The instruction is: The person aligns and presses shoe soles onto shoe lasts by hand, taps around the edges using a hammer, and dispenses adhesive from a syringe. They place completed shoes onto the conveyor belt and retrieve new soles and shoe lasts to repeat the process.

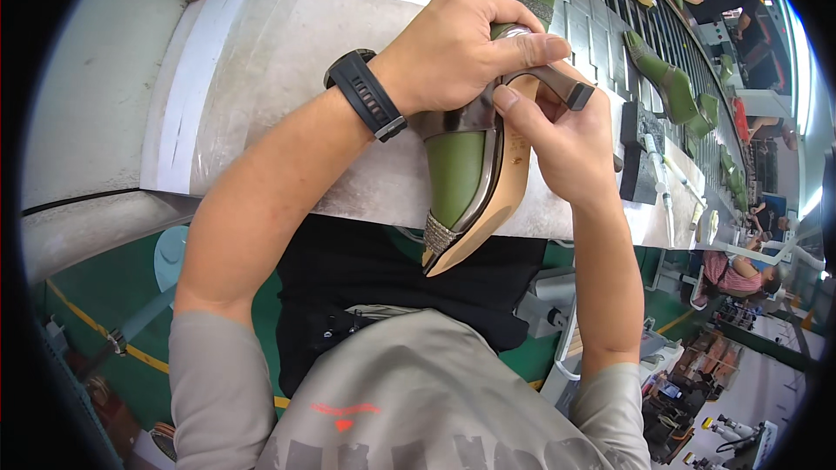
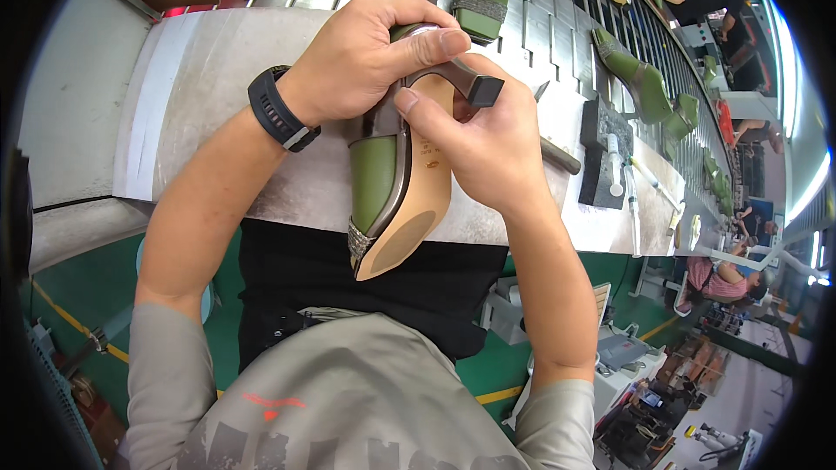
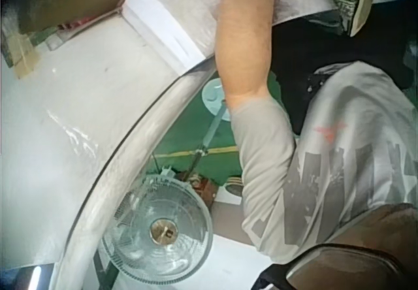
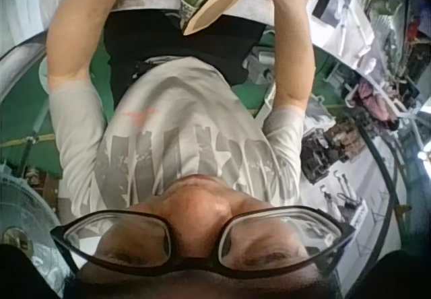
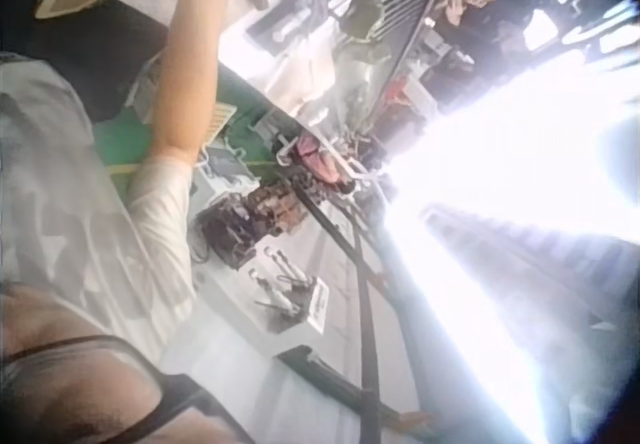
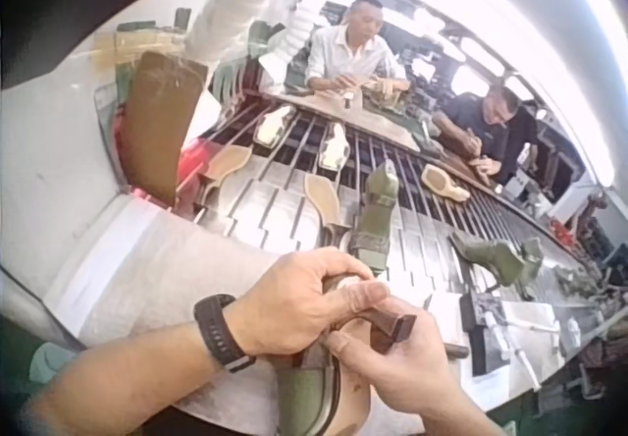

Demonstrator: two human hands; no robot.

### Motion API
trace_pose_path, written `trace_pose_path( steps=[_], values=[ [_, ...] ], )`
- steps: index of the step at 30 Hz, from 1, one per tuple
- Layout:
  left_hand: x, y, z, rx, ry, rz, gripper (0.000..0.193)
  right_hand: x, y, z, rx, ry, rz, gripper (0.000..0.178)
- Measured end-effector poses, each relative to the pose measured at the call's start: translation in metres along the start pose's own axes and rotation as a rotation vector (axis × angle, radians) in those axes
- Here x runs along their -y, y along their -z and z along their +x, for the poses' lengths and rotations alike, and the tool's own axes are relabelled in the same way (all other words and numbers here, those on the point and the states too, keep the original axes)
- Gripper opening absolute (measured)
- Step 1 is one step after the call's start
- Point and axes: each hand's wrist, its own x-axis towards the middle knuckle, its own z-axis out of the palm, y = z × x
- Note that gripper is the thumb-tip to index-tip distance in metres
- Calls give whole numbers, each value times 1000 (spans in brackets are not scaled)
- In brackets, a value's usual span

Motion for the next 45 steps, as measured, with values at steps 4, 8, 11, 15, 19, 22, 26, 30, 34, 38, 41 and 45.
trace_pose_path(
  steps=[4, 8, 11, 15, 19, 22, 26, 30, 34, 38, 41, 45],
  values=[
    [-2, 0, 2, -14, 22, 26, 39, -9, -6, -4, -139, 119, -73, 46],
    [0, -3, 0, -45, 12, 80, 40, -8, -3, -12, -216, 111, -248, 45],
    [1, -4, -4, -74, 11, 115, 41, 2, 19, -11, 54, -160, -325, 43],
    [0, -9, -1, -82, -29, 78, 41, 8, 14, -22, -44, -80, -363, 50],
    [0, -10, 1, -88, 24, 117, 42, 7, 5, -24, -124, -52, -525, 53],
    [2, -6, 1, -71, 3, 119, 43, 1, 3, -24, -165, -47, -481, 52],
    [2, 7, -14, -101, -66, 78, 44, -18, 1, -32, -83, -111, -111, 48],
    [1, 31, -64, -329, -109, 96, 59, 10, -4, -49, -121, 101, -339, 51],
    [-22, 11, -135, -382, -161, 284, 80, 9, 6, -35, -93, 482, -652, 53],
    [-47, -3, -147, -195, -183, 575, 80, 7, 8, -38, 21, 624, -677, 58],
    [-48, -9, -145, -150, -188, 635, 77, 3, 2, -40, 26, 692, -745, 59],
    [-47, -9, -147, -146, -200, 689, 73, -1, -2, -38, 30, 711, -739, 58]
  ],
)
